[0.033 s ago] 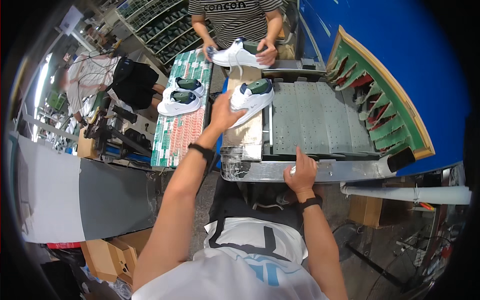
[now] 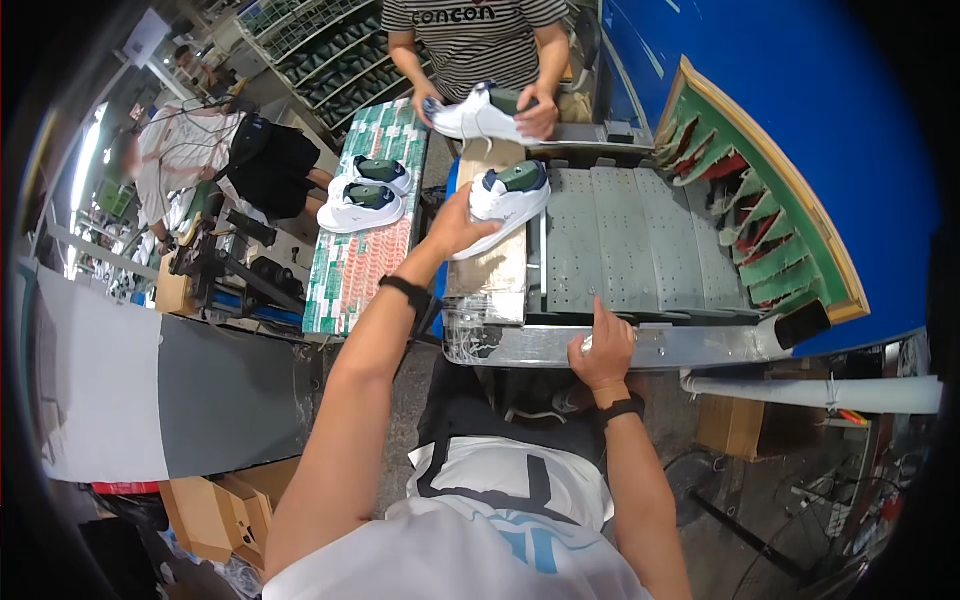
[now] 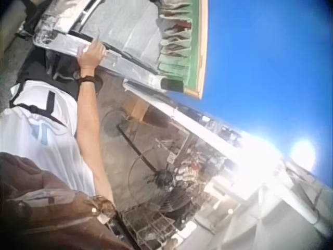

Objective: The worker is assembling shoes, including inserting components, checking quality, and placing them on an assembly line conveyor.

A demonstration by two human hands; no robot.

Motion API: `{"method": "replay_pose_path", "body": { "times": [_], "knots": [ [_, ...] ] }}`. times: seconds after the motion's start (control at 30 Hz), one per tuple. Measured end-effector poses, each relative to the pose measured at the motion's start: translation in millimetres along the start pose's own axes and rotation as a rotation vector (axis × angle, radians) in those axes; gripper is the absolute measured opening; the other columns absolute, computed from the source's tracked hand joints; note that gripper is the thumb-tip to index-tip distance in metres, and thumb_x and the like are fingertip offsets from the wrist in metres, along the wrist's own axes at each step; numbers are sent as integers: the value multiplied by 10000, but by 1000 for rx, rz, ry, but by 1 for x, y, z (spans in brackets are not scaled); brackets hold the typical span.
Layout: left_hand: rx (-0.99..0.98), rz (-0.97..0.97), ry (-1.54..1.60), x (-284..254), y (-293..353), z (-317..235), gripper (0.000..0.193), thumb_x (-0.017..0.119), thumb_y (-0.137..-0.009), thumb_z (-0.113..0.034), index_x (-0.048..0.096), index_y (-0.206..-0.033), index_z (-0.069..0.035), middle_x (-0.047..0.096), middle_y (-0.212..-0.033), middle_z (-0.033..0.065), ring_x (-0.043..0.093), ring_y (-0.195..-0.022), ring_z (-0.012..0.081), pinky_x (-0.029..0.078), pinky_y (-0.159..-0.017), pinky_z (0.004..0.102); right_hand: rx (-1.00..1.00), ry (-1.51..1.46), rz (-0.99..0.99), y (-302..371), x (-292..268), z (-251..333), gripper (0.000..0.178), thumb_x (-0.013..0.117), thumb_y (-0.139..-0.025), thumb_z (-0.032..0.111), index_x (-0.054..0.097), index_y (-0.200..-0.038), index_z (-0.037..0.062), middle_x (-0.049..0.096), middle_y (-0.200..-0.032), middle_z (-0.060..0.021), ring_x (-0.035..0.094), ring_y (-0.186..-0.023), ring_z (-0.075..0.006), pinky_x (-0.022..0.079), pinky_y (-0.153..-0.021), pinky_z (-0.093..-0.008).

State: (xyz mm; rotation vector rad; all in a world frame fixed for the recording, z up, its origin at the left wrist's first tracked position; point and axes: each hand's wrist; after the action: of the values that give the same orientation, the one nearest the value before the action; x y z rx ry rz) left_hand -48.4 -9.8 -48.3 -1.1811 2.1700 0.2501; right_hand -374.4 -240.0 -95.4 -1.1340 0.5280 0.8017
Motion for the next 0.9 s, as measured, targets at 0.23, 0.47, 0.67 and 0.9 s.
{"method": "replay_pose_path", "body": {
  "times": [0.23, 0.47, 0.67, 0.9],
  "knots": [
    [-200, 201, -191, -9, -37, -7, 1069, 991, -656, -479, 531, -1491, 4, 729, -1314, 233, 718, -1202, 374, 548, -1067, 419, 10, 17, -9, 7, 5, -5, 735, 699, -795, 218, 583, -1475, -37, 685, -1165, -171, 657, -1023, -360, 499, -997, -499],
    [-421, -75, -364, -3, 63, -90, 988, 893, -741, -608, 554, -1360, 83, 744, -1174, 293, 749, -1101, 411, 598, -929, 465, 20, 50, -22, 8, 3, -8, 731, 714, -792, 201, 586, -1477, -22, 681, -1123, -172, 661, -1038, -358, 487, -1016, -491],
    [-432, -229, -123, 4, 122, -89, 768, 809, -925, -517, 554, -1409, 21, 732, -1011, 200, 751, -931, 388, 588, -814, 475, 8, 71, 1, 7, 3, -4, 725, 709, -790, 194, 589, -1471, -23, 689, -1134, -179, 662, -1047, -370, 490, -997, -490],
    [-167, -204, -3, -1, 116, -40, 394, 798, -978, -382, 723, -1018, 3, 700, -764, 104, 668, -670, 328, 591, -739, 445, 22, 120, 87, 5, 4, -1, 719, 715, -804, 200, 585, -1474, -28, 682, -1139, -180, 646, -1067, -379, 488, -993, -495]
  ]
}}
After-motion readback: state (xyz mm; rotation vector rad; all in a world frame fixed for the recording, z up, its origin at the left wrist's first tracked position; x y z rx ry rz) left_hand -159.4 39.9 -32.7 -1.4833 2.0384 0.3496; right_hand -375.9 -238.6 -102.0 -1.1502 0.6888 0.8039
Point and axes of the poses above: each hand's wrist, its own y-axis away from the middle knuckle, its own x-axis out of the palm, z = x × y
